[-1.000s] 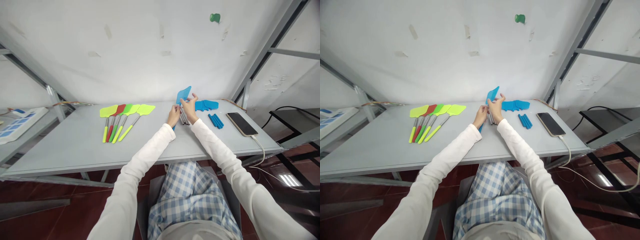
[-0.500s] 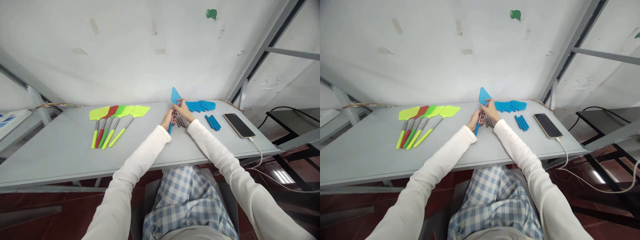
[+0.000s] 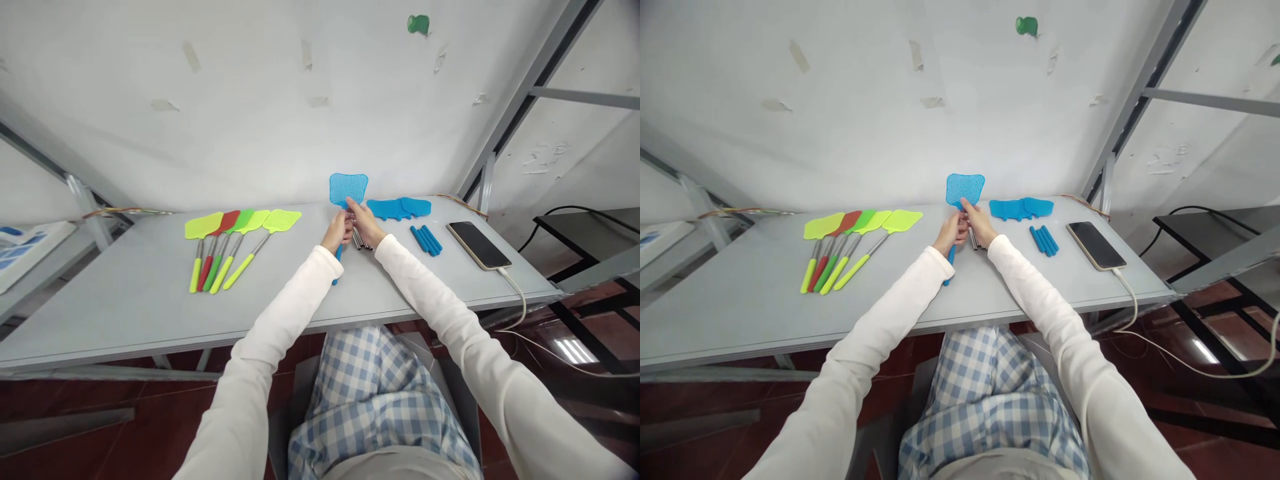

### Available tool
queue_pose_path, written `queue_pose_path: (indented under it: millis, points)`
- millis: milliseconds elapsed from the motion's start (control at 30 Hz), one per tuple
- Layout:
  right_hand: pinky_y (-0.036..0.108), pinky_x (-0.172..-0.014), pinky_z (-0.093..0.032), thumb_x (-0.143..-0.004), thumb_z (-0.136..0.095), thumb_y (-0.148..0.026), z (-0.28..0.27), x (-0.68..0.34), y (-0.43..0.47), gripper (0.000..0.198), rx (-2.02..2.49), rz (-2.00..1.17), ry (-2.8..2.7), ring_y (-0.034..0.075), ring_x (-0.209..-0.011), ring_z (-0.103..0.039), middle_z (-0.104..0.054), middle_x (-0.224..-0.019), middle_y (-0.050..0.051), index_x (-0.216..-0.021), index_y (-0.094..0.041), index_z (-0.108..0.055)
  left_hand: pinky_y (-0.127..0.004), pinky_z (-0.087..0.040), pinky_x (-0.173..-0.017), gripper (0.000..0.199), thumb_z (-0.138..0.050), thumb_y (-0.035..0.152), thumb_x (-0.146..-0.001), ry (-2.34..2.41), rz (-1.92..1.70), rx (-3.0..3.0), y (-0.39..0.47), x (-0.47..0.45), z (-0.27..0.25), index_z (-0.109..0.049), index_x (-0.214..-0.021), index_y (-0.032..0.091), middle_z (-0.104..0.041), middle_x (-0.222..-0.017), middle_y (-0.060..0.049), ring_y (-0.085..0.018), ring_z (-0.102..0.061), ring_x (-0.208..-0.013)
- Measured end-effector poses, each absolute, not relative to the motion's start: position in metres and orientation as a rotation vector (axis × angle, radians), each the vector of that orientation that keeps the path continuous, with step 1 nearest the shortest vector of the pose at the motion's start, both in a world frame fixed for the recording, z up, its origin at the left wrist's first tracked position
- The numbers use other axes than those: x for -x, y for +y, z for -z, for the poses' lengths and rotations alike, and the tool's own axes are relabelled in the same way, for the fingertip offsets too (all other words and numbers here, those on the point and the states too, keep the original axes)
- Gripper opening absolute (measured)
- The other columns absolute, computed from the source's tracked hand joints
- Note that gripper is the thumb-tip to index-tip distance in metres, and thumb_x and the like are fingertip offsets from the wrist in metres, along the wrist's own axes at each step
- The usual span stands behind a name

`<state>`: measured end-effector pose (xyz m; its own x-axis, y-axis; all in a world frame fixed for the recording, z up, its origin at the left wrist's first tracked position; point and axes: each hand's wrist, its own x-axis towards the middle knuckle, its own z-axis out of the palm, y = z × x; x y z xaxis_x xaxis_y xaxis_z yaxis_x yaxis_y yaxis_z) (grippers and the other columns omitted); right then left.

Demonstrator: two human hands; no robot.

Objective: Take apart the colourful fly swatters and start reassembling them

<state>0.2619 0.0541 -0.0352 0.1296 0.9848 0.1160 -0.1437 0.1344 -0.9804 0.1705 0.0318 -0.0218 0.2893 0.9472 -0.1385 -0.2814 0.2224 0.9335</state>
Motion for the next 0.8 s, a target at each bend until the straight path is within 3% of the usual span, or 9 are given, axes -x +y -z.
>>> queue_pose_path:
  millis: [200,467,633,733,800]
  points:
    - [0.022,-0.052,-0.04,-0.077,-0.058,-0.067,0.029,-0.265,0.051,0.05,1.131,-0.886,-0.963,0.009,-0.057,-0.047,-0.046,-0.058,-0.004,-0.063,-0.022,-0.042,-0.016,-0.01,-0.038,0.022,-0.044,0.045,-0.095,0.911,-1.021,-1.068,0.017,-0.183,0.023,-0.045,-0.088,0.024,-0.026,-0.047,0.012,-0.002,-0.022,-0.031]
    - [0.021,-0.045,-0.031,-0.089,-0.049,-0.057,0.014,-0.281,0.069,0.047,1.229,-0.77,-0.773,0.007,-0.046,-0.04,-0.043,-0.049,-0.005,-0.059,-0.022,-0.04,-0.014,-0.011,-0.038,0.027,-0.048,0.042,-0.093,0.912,-1.009,-1.039,-0.019,-0.197,0.023,-0.035,-0.08,0.023,-0.028,-0.051,0.012,-0.001,-0.024,-0.033]
    - [0.022,-0.045,-0.03,-0.083,-0.052,-0.064,0.006,-0.284,0.066,0.051,1.191,-0.717,-0.897,0.007,-0.045,-0.036,-0.038,-0.048,-0.006,-0.057,-0.023,-0.038,-0.013,-0.015,-0.036,0.026,-0.042,0.033,-0.095,0.795,-0.947,-0.982,-0.024,-0.176,0.013,-0.034,-0.073,0.022,-0.025,-0.049,0.011,-0.002,-0.024,-0.033]
    - [0.023,-0.045,-0.028,-0.079,-0.056,-0.065,0.005,-0.278,0.055,0.05,1.151,-0.752,-0.957,0.007,-0.046,-0.032,-0.043,-0.053,-0.005,-0.06,-0.022,-0.042,-0.014,-0.029,-0.038,0.022,-0.04,0.024,-0.093,0.689,-0.852,-0.91,-0.013,-0.158,0.0,-0.042,-0.072,0.018,-0.034,-0.052,0.008,-0.003,-0.034,-0.038]
    - [0.022,-0.046,-0.029,-0.079,-0.058,-0.063,0.003,-0.272,0.049,0.048,1.114,-0.766,-0.987,0.007,-0.048,-0.034,-0.044,-0.056,-0.005,-0.062,-0.021,-0.042,-0.012,-0.026,-0.036,0.019,-0.042,0.025,-0.092,0.6,-0.818,-0.883,-0.002,-0.15,-0.011,-0.048,-0.076,0.016,-0.04,-0.057,0.006,-0.001,-0.032,-0.038]
